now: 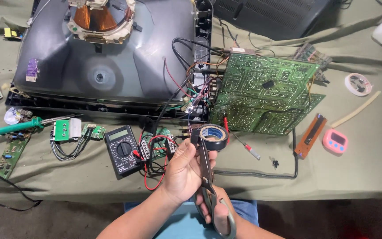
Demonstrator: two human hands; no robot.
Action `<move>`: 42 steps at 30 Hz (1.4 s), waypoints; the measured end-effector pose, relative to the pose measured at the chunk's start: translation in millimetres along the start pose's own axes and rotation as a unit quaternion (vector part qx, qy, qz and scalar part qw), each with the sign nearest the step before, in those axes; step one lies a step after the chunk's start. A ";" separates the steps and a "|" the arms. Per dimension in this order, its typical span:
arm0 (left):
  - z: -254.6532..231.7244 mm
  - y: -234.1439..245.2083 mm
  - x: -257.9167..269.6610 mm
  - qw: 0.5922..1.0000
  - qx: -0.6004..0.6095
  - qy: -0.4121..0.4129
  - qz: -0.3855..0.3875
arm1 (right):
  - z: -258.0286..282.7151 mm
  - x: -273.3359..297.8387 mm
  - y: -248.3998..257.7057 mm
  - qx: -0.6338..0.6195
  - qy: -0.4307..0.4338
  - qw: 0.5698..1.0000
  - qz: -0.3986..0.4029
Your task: The person uses scissors to cut a piece of electrical tape, then wraps the tape around a bundle of wires connected to a circuit board. They then use a multimeter to test the connections on the circuit board.
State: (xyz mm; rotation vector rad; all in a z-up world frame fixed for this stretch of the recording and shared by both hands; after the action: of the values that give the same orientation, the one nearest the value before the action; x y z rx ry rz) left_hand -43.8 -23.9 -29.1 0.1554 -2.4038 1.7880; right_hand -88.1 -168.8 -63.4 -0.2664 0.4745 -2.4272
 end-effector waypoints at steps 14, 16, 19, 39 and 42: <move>-9.3 19.7 -23.3 0.999 0.046 -0.008 -0.010 | -5.7 -27.6 10.7 -0.044 -0.047 0.998 0.012; -9.2 18.1 -22.5 0.999 0.042 -0.008 -0.010 | -4.7 -27.8 12.0 -0.048 -0.039 0.998 0.029; -4.2 16.2 -18.9 1.000 0.015 -0.014 -0.005 | -10.9 -22.5 17.4 -0.081 -0.040 0.995 0.044; 22.4 11.3 11.7 1.000 0.000 -0.009 -0.004 | -7.7 13.9 20.1 -0.043 -0.034 0.998 0.026; 19.6 10.2 12.2 1.000 0.011 0.000 0.010 | -8.3 16.5 24.0 -0.034 -0.053 0.998 -0.009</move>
State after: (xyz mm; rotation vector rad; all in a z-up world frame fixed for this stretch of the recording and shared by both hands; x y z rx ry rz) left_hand -58.6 -39.7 -42.2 0.1354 -2.3948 1.8232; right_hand -89.9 -194.5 -79.3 -0.4284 0.5095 -2.4035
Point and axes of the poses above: each hand's wrist, its own x-axis away from the middle knuckle, its own y-axis out of the back of the hand, z = x × y, the point moved 1 cm from there along -x, towards the middle knuckle
